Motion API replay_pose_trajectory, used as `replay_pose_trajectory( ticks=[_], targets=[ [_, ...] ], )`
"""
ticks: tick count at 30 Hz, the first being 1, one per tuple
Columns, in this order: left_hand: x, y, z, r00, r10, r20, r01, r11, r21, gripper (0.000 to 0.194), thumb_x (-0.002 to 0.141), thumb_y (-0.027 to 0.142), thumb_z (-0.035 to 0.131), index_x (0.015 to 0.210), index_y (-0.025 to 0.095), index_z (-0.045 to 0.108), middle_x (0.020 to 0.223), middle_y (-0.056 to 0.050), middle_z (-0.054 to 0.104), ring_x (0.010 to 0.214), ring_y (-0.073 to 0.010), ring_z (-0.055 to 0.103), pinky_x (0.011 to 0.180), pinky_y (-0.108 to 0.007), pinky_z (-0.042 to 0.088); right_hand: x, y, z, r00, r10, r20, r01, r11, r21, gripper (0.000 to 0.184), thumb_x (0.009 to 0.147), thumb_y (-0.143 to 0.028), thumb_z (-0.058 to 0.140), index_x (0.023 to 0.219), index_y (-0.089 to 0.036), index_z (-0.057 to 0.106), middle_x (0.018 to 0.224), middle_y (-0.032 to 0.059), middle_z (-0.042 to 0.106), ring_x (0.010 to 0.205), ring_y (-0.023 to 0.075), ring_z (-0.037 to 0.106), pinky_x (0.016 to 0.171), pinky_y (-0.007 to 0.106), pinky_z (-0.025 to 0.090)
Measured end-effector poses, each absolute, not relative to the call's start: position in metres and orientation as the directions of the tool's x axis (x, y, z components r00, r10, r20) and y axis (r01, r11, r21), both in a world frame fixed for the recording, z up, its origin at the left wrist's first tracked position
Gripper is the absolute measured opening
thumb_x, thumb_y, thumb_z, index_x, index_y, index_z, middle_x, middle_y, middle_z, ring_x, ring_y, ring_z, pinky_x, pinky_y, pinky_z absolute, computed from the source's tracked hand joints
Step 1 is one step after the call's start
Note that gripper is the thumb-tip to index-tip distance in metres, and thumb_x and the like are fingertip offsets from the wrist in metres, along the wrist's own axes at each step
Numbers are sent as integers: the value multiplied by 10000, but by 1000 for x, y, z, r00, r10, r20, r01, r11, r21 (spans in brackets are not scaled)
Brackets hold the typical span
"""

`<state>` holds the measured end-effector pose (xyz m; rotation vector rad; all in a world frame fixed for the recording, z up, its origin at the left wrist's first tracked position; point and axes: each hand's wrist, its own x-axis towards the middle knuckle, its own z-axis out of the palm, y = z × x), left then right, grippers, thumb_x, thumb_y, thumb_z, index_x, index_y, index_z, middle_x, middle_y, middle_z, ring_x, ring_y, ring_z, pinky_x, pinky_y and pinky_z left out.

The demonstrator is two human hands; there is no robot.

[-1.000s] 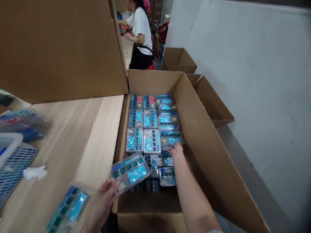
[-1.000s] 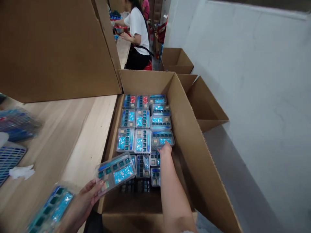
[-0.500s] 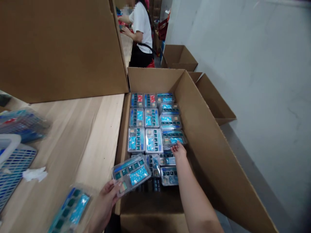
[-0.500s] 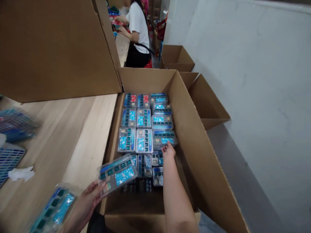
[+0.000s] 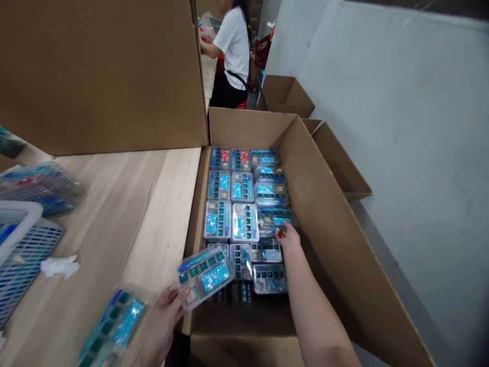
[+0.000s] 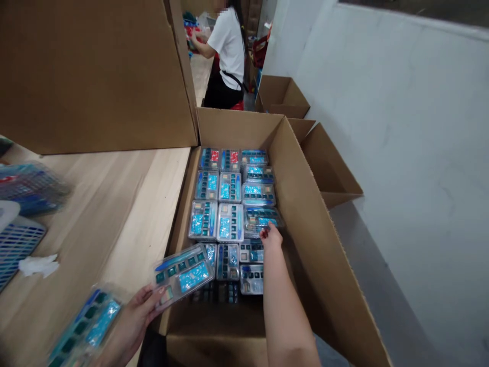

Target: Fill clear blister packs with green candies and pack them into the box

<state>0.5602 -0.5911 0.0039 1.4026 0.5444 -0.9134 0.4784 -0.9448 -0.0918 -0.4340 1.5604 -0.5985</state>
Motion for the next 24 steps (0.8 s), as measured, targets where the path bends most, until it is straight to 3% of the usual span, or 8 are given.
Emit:
replay_pose_trajectory(
  ticks=[6,14,24],
  targets=[
    [560,-591,4,542,-225,-809,819,-76,569,352,502,263,737,788,169,554,778,-8,662,813,-201,611,709,-274,486,472,-946,-90,-2,-579,-815,46,815,-578,161,825,-256,464,764,-116,513,581,-58,477,417,23,411,376,145,352],
    [555,-592,5,551,-208,-808,812,-91,577,370,452,297,751,736,164,554,777,-18,664,825,-216,608,668,-256,488,472,-938,-106,-110,-611,-784,9,788,-615,145,733,-176,556,633,-165,452,460,-69,427,420,68,476,444,195,462],
    [555,-594,7,576,-231,-784,793,-74,605,310,494,273,737,736,176,569,790,-30,666,810,-227,615,694,-288,492,475,-942,-100,-186,-610,-770,-24,786,-617,128,682,-139,588,722,-165,469,634,-32,473,521,88,506,535,294,507]
  ],
)
